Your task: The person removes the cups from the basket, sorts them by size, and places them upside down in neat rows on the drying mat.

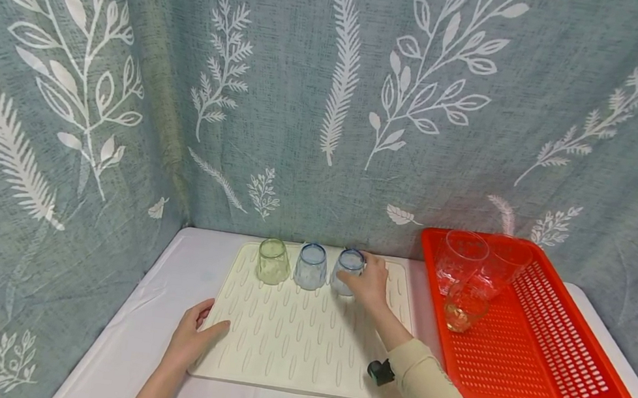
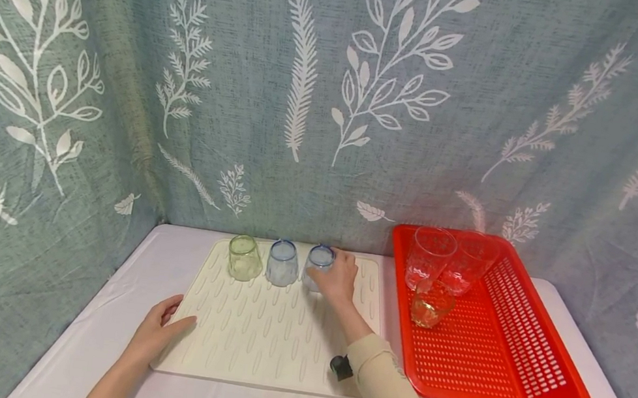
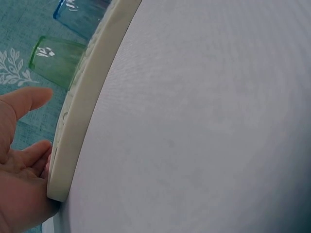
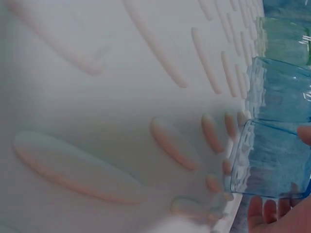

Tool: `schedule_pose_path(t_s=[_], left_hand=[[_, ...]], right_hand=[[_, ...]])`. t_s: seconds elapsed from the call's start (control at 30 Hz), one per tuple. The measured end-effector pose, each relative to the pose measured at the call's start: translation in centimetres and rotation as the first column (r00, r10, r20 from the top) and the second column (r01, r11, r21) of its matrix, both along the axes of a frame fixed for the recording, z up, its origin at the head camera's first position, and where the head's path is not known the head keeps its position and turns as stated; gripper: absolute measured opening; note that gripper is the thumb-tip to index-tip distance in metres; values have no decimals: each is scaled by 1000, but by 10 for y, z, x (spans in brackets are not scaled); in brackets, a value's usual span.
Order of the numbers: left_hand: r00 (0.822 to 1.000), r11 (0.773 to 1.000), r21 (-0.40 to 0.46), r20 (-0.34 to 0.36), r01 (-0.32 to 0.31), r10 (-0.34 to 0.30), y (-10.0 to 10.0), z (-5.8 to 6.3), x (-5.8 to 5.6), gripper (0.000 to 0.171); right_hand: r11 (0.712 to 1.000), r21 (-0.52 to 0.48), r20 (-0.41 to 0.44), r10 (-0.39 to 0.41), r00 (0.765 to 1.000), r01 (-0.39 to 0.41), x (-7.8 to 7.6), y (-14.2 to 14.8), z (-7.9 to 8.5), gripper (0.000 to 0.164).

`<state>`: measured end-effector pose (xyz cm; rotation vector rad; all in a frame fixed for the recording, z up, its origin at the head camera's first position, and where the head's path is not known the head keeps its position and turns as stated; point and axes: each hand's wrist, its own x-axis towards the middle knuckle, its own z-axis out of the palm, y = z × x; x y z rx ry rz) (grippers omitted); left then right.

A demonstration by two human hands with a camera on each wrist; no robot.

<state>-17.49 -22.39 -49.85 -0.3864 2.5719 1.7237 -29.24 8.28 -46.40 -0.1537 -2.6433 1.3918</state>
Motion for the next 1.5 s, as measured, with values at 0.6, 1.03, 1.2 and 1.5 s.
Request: schedule_pose_path(t_s=[0.6,1.03,1.2,1.5], left_hand=[[1000,1000,-23,2,-6,6,0,-1,1,74],[1000,999,-33,-9,-2,2,1,4,0,72],[1000,1000,-29,-8,3,-3,0,4,-1,71],[1000,999,-33,0,-2,2,1,3,0,72]], right_hand=[[979,-198,4,-57,998,57,28,4,7,74],[933,-360,-14,12,1000,-17,73,23,42,65],[914,-403,-21,26,999,-32,88,39,57,63],[910,-415,-44,-3,999,-15,108,84,73,62]])
